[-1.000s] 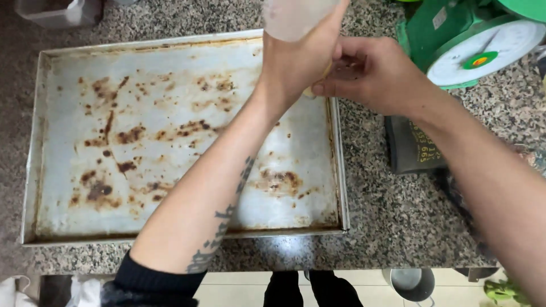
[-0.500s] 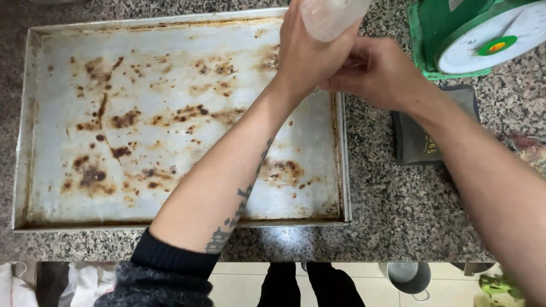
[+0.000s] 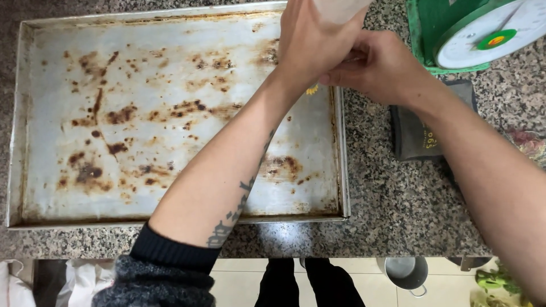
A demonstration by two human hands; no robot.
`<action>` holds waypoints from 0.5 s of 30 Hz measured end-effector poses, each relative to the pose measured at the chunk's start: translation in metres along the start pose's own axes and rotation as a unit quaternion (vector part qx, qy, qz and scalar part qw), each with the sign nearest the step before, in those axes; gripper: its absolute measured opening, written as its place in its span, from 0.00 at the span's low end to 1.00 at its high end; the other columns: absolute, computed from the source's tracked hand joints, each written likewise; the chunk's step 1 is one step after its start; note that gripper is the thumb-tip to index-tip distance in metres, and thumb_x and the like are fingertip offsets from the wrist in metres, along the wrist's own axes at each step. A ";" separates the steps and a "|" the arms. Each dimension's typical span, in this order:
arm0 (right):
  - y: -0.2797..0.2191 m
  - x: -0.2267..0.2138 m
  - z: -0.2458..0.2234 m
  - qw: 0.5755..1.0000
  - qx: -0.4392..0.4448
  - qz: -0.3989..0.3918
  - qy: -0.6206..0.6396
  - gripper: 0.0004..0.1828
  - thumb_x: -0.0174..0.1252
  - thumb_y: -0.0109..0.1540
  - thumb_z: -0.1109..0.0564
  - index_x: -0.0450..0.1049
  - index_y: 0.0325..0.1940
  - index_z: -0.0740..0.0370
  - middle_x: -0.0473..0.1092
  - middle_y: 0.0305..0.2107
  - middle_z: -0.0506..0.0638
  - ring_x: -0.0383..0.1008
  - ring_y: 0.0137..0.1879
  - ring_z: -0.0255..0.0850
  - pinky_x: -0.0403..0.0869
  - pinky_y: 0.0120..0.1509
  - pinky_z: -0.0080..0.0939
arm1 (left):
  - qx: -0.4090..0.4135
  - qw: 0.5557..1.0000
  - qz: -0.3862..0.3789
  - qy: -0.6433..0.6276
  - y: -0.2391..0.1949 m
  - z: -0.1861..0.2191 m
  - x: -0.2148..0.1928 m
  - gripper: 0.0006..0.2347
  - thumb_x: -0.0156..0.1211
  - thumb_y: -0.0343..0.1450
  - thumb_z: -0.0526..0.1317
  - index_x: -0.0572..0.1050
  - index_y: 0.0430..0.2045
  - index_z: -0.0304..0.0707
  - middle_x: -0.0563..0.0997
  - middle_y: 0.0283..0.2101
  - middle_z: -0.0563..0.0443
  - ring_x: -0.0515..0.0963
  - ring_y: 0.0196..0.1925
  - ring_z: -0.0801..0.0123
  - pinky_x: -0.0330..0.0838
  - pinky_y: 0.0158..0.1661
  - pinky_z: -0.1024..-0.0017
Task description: The person uses a piping bag with a star tip to pipe yellow dough onto a metal baking tray in neat rows. The person squeezes the bag to form small, uniform dollops and moves along the tray to create multiple lines of piped shapes.
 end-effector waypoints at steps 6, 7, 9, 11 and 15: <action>0.000 -0.001 -0.007 1.000 0.007 -0.007 -0.002 0.15 0.72 0.70 0.63 0.81 0.61 0.68 0.84 0.53 0.56 0.83 0.60 0.41 0.84 0.65 0.44 | -0.069 0.997 -0.040 -0.024 0.004 0.011 -0.002 0.21 0.61 0.71 0.56 0.80 0.52 0.45 0.94 0.45 0.50 0.96 0.43 0.65 0.91 0.43 0.65; 0.000 -0.001 -0.010 1.000 0.005 -0.009 -0.001 0.16 0.72 0.70 0.64 0.81 0.61 0.69 0.83 0.54 0.57 0.84 0.61 0.43 0.85 0.67 0.45 | -0.077 0.996 -0.036 -0.003 0.004 0.014 -0.003 0.19 0.60 0.70 0.56 0.82 0.46 0.45 0.94 0.38 0.51 0.94 0.36 0.68 0.88 0.36 0.66; 0.000 -0.001 -0.007 1.000 0.007 -0.006 -0.004 0.15 0.72 0.70 0.64 0.81 0.61 0.68 0.84 0.53 0.56 0.83 0.60 0.41 0.83 0.65 0.43 | -0.113 0.993 -0.045 -0.010 0.004 0.014 -0.003 0.22 0.61 0.69 0.57 0.82 0.50 0.44 0.94 0.42 0.50 0.95 0.40 0.67 0.89 0.39 0.66; 0.000 -0.002 -0.007 1.000 0.008 -0.002 -0.007 0.15 0.72 0.70 0.64 0.81 0.61 0.68 0.84 0.53 0.55 0.82 0.60 0.39 0.82 0.63 0.42 | -0.148 0.987 -0.054 -0.017 0.004 0.013 -0.003 0.25 0.62 0.68 0.57 0.81 0.55 0.43 0.95 0.45 0.49 0.97 0.43 0.67 0.90 0.41 0.66; 0.000 -0.002 -0.007 1.000 0.010 -0.007 -0.011 0.16 0.73 0.70 0.62 0.81 0.61 0.67 0.84 0.53 0.56 0.83 0.61 0.42 0.84 0.63 0.45 | -0.100 0.993 -0.002 0.058 0.003 0.014 -0.005 0.25 0.62 0.66 0.61 0.81 0.51 0.47 0.93 0.40 0.51 0.93 0.40 0.64 0.85 0.39 0.62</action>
Point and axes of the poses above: each hand's wrist, its own y-axis towards the middle knuckle, its own x-axis out of the palm, z = x × y, the point moved 2 cm from there along y, towards the middle knuckle
